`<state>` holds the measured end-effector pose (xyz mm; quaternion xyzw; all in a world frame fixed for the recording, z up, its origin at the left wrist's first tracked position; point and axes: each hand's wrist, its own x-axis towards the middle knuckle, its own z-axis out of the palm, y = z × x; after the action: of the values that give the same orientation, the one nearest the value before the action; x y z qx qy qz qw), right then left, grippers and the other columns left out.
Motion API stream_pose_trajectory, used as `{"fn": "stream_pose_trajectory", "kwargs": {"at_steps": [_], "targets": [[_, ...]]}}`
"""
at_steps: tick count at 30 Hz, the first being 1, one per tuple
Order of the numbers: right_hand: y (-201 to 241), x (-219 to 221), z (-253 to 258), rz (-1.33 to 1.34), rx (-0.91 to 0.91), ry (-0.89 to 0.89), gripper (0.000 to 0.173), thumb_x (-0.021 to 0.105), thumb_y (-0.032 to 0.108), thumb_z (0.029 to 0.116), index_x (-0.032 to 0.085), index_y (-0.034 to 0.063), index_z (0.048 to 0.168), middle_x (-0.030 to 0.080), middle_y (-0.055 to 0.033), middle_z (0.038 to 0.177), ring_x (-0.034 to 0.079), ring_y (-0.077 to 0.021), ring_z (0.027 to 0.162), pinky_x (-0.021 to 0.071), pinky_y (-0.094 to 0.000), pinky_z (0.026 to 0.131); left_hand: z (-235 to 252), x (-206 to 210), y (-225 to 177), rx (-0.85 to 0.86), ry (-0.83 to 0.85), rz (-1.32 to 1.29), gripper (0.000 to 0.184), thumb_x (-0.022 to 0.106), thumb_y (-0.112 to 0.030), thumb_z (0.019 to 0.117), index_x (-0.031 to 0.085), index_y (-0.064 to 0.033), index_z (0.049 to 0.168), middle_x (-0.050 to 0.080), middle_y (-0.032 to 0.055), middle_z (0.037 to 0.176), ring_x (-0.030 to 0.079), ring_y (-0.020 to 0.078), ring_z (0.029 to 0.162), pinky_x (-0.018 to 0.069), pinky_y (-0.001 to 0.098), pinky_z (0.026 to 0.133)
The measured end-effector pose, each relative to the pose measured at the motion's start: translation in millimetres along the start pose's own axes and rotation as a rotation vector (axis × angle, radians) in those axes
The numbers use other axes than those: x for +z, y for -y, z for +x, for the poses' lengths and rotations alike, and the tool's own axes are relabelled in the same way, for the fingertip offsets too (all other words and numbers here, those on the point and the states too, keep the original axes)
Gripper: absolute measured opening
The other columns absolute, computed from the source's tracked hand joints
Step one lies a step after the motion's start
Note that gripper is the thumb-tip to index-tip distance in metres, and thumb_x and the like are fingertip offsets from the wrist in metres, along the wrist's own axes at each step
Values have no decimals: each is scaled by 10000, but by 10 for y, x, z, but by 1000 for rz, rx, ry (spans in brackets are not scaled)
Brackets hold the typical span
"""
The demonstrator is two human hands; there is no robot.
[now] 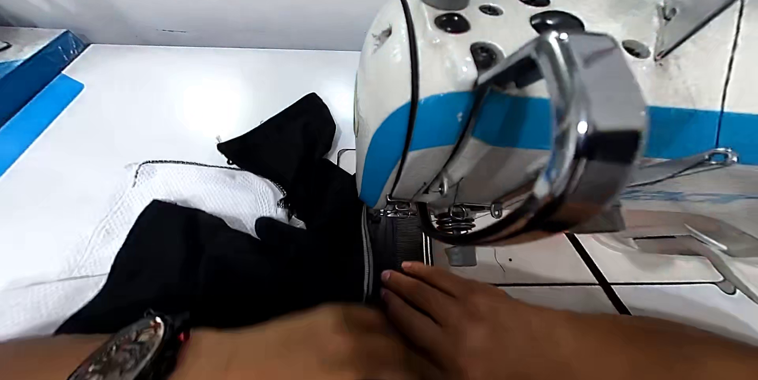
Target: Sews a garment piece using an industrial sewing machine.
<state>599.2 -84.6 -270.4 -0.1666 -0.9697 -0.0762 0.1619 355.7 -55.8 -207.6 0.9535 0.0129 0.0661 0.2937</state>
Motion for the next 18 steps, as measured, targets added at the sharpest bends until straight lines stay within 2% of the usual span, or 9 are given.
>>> {"fn": "stream_pose_trajectory", "kwargs": {"at_steps": [1, 2, 3, 5, 7, 11, 14, 18], "targets": [[27, -14, -35, 8, -8, 17, 262, 409, 64, 1074, 646, 59, 1186, 718, -155, 1182, 671, -325, 1189, 529, -452, 1033, -6, 4, 182, 6, -96, 153, 753, 228, -681, 1026, 660, -73, 922, 700, 131, 976, 683, 278, 991, 542, 457, 893], [17, -10, -77, 35, -8, -2, 255, 413, 73, 1072, 656, 70, 1148, 719, -147, 1176, 667, -317, 1195, 523, -448, 1042, -46, 33, 389, -12, -147, 346, 763, 171, -661, 1042, 661, -76, 1064, 691, 121, 1124, 666, 258, 1108, 543, 432, 950], [-34, 0, -129, 71, -8, -37, 234, 437, 87, 1062, 668, 81, 1100, 729, -137, 1163, 670, -306, 1198, 531, -441, 1035, -101, 102, 569, -44, -184, 539, 793, 140, -668, 1036, 654, -81, 1176, 680, 118, 1219, 656, 251, 1150, 544, 418, 941], [-179, -8, -228, 150, -9, -88, 168, 497, 116, 1058, 662, 107, 1031, 729, -102, 1139, 668, -274, 1207, 542, -418, 1039, -235, 263, 694, -132, -215, 748, 848, 117, -698, 1020, 614, -93, 1347, 666, 116, 1305, 646, 254, 1167, 517, 418, 944], [-188, -66, -284, 160, -20, -55, 174, 487, 92, 1059, 660, 93, 1048, 720, -95, 1182, 651, -267, 1235, 527, -409, 1061, -302, 402, 583, -212, -213, 766, 819, 100, -679, 1031, 543, -139, 1457, 641, 111, 1354, 653, 252, 1147, 524, 404, 914], [-83, -71, -295, 133, -54, 17, 208, 440, 61, 1068, 641, 61, 1121, 704, -128, 1231, 634, -292, 1259, 490, -401, 1095, -402, 490, 523, -203, -189, 719, 706, 150, -645, 1046, 486, -226, 1505, 584, 82, 1420, 598, 254, 1146, 442, 391, 947], [-124, -12, -307, 159, -35, -9, 188, 463, 80, 1068, 647, 66, 1107, 703, -125, 1238, 634, -289, 1259, 494, -402, 1092, -413, 369, 672, -158, -204, 671, 679, 137, -645, 1048, 511, -280, 1482, 579, 57, 1419, 587, 230, 1168, 439, 387, 964], [-238, 22, -215, 111, 27, -52, 168, 483, 68, 1053, 650, 87, 1053, 718, -99, 1205, 666, -267, 1211, 544, -393, 1034, -419, 206, 930, -138, -225, 575, 697, 135, -687, 1028, 544, -333, 1468, 571, 19, 1464, 553, 193, 1285, 436, 423, 1018]]}}
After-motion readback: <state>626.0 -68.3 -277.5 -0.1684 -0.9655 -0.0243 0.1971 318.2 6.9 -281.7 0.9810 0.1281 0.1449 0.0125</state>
